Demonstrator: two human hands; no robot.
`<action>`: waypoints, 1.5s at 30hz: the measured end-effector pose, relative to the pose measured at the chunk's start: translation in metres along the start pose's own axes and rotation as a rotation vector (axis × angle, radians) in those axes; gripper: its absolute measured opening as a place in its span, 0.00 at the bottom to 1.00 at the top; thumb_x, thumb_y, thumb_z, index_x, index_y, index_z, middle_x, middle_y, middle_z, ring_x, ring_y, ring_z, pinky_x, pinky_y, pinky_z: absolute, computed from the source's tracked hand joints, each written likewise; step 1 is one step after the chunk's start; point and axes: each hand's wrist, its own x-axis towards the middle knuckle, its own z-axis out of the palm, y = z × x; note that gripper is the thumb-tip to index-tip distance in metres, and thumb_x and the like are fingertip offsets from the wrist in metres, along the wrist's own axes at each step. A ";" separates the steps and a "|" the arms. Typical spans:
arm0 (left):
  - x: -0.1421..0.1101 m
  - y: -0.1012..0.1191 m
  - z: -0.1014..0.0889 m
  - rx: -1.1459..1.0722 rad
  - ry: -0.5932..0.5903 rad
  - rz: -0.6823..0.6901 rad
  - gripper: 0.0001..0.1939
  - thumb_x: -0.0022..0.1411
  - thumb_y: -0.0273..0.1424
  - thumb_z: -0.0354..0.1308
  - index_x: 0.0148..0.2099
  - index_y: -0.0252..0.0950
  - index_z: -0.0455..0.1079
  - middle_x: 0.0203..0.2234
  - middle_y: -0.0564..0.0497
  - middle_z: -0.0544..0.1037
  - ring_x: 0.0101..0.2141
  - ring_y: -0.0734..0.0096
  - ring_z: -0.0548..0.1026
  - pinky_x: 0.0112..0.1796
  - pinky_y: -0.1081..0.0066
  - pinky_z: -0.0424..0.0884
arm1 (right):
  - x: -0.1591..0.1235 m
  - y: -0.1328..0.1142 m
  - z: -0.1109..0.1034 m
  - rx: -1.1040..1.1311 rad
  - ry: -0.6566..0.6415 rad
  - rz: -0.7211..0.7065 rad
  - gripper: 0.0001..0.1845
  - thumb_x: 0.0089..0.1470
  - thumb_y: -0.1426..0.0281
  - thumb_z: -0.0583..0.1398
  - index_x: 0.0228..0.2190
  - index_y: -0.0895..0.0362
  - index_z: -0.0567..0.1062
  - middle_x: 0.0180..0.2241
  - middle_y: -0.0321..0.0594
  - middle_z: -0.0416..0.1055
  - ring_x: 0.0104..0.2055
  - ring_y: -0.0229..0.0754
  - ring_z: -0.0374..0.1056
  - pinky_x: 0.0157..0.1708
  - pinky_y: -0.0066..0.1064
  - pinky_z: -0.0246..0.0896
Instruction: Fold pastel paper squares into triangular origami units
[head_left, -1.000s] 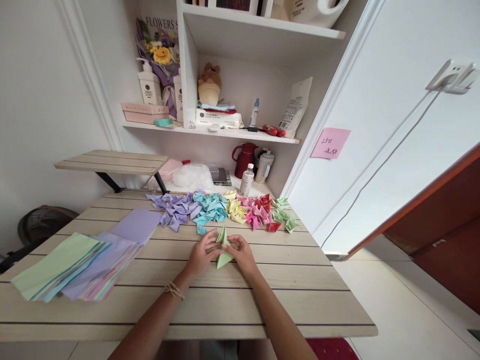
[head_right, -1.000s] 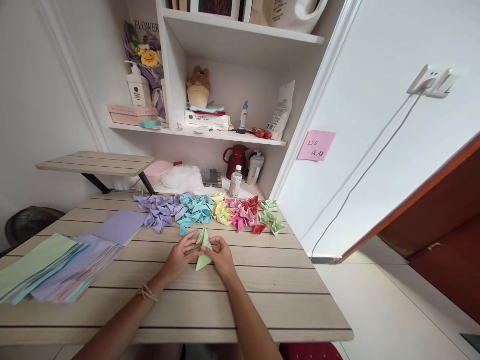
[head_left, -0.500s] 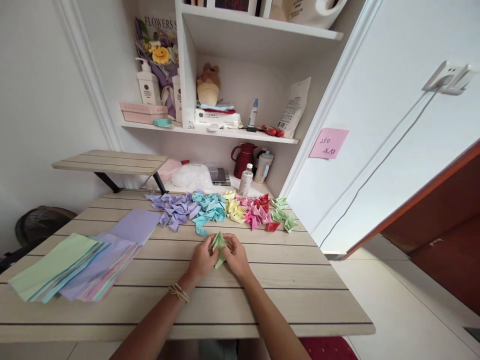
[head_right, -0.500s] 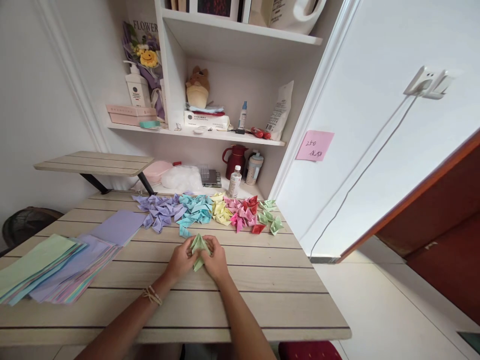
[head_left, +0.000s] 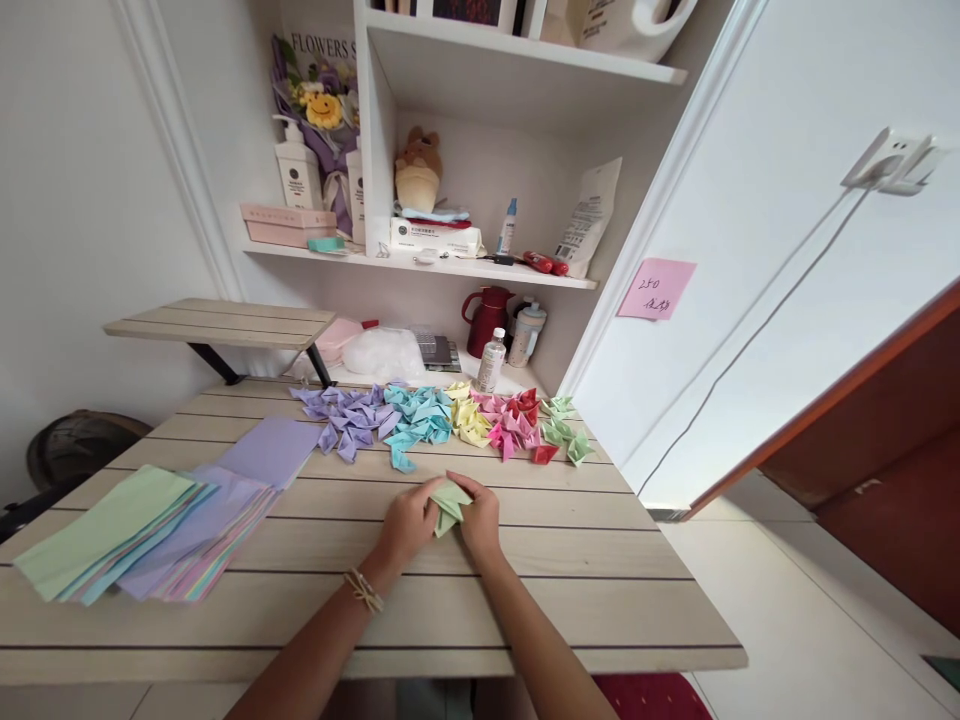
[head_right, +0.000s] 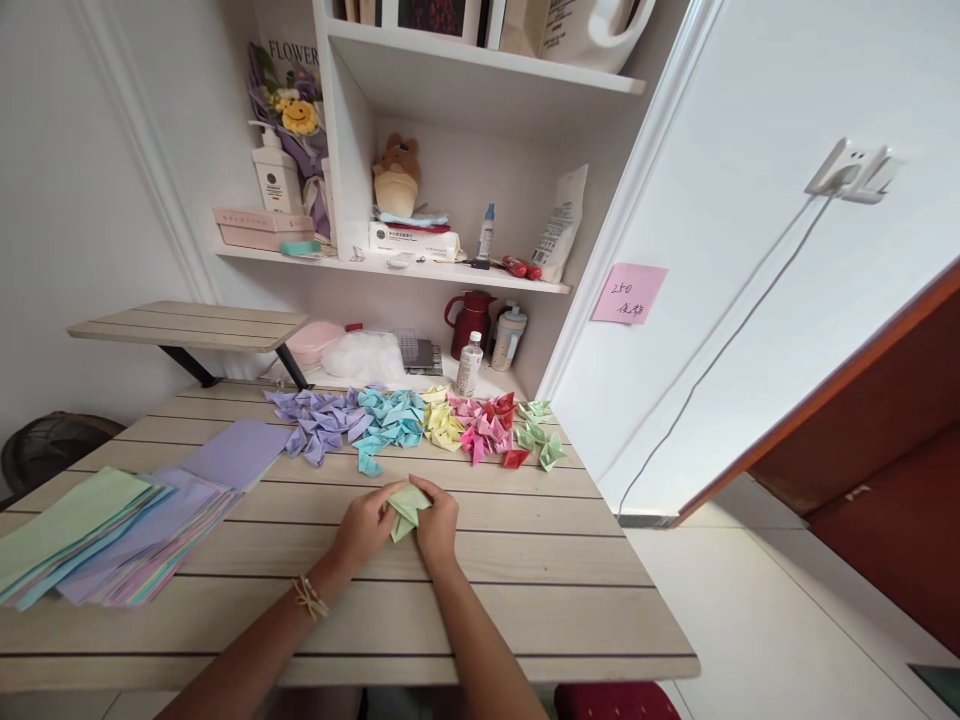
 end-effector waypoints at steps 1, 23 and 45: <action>0.002 -0.003 -0.003 -0.115 -0.018 -0.033 0.21 0.52 0.22 0.47 0.47 0.36 0.71 0.38 0.46 0.78 0.36 0.64 0.76 0.37 0.68 0.71 | 0.001 0.000 -0.002 0.077 -0.020 0.018 0.20 0.37 0.75 0.59 0.37 0.57 0.76 0.38 0.44 0.75 0.39 0.47 0.71 0.42 0.37 0.64; 0.012 -0.021 -0.029 -0.804 -0.202 -0.302 0.16 0.38 0.29 0.67 0.33 0.31 0.73 0.31 0.45 0.80 0.31 0.63 0.77 0.34 0.68 0.72 | 0.015 -0.005 -0.030 0.358 -0.353 0.254 0.14 0.31 0.69 0.68 0.26 0.58 0.77 0.25 0.37 0.74 0.25 0.36 0.67 0.26 0.26 0.60; 0.014 -0.013 -0.025 -0.726 -0.016 -0.267 0.14 0.50 0.38 0.59 0.36 0.34 0.65 0.17 0.57 0.71 0.16 0.76 0.68 0.20 0.76 0.65 | 0.014 -0.012 -0.032 0.329 -0.315 0.183 0.16 0.37 0.59 0.67 0.26 0.58 0.74 0.22 0.35 0.72 0.25 0.37 0.67 0.28 0.30 0.66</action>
